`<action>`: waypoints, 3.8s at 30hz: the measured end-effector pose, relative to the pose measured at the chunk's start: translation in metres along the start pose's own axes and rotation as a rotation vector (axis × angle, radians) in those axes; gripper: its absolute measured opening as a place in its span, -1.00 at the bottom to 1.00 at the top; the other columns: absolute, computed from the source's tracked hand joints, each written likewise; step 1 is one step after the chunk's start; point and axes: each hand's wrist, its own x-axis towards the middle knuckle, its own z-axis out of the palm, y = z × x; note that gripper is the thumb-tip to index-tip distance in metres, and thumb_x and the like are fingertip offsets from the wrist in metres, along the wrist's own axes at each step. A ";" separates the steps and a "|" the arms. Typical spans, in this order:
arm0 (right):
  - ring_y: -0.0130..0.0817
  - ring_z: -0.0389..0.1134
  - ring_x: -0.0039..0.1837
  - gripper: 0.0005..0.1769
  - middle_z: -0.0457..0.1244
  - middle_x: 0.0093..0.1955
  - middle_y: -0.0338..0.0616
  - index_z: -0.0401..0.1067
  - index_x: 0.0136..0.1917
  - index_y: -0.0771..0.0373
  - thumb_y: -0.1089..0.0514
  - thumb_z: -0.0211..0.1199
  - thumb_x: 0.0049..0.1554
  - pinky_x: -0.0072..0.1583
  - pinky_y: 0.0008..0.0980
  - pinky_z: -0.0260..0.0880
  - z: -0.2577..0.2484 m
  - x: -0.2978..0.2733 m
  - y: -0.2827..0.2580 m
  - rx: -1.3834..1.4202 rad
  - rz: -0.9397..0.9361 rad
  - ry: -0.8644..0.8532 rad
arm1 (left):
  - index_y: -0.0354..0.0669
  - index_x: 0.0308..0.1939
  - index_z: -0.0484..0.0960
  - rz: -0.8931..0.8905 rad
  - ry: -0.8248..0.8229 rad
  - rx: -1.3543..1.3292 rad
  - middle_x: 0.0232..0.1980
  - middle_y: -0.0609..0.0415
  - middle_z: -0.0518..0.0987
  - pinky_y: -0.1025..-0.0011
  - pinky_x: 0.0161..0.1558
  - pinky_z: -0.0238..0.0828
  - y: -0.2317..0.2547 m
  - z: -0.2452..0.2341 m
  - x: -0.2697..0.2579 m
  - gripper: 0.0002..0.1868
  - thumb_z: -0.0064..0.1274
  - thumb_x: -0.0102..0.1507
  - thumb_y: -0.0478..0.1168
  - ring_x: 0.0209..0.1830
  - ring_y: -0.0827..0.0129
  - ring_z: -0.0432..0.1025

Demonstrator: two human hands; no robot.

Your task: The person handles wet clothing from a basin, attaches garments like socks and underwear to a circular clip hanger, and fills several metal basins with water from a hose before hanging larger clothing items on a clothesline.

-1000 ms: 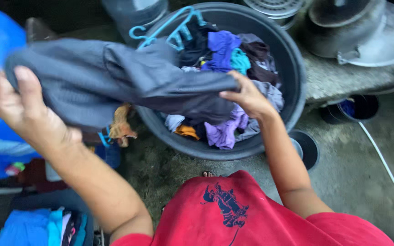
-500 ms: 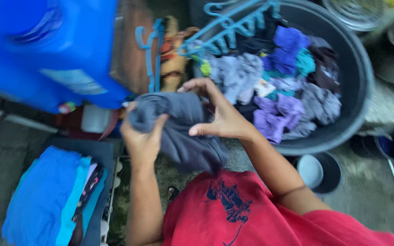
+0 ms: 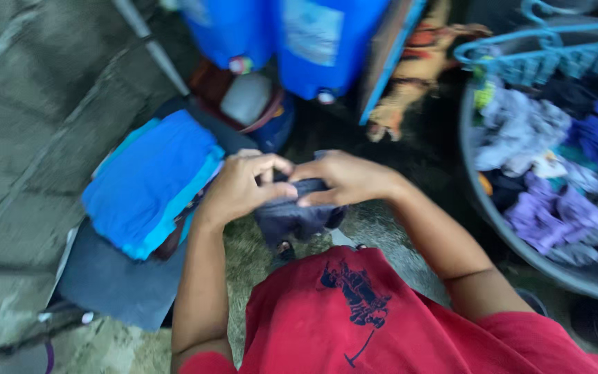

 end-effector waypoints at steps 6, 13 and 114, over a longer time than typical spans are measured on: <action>-0.02 0.44 -0.15 -0.23 0.40 -0.21 0.14 0.59 -0.12 0.29 -0.52 0.25 0.01 -0.04 -0.06 0.34 -0.016 0.001 0.071 -0.530 0.607 -0.373 | -0.10 -0.35 0.75 -0.215 0.139 0.106 -0.49 0.10 0.49 0.23 -0.30 0.33 -0.090 -0.079 -0.082 -0.62 0.36 0.10 0.13 -0.49 0.27 0.41; -0.02 0.38 0.14 -0.45 0.40 0.04 0.14 0.54 -0.15 0.33 -0.22 0.46 -0.08 0.15 -0.14 0.36 -0.030 0.026 0.053 -0.747 -0.043 0.251 | -0.34 -0.26 0.63 0.140 0.511 0.080 -0.07 -0.07 0.61 0.28 -0.07 0.41 -0.150 -0.097 -0.150 -0.55 0.39 0.04 -0.02 -0.07 0.23 0.48; -0.29 0.38 0.31 -0.64 0.40 0.22 -0.06 0.39 0.31 0.35 0.19 0.09 0.29 0.37 -0.30 0.31 0.110 -0.480 -0.033 0.407 0.732 1.663 | -0.26 0.09 0.65 0.560 -0.537 -0.071 -0.04 -0.30 0.64 0.01 -0.01 0.40 0.240 0.539 0.357 -0.60 0.12 0.22 -0.15 -0.01 -0.21 0.49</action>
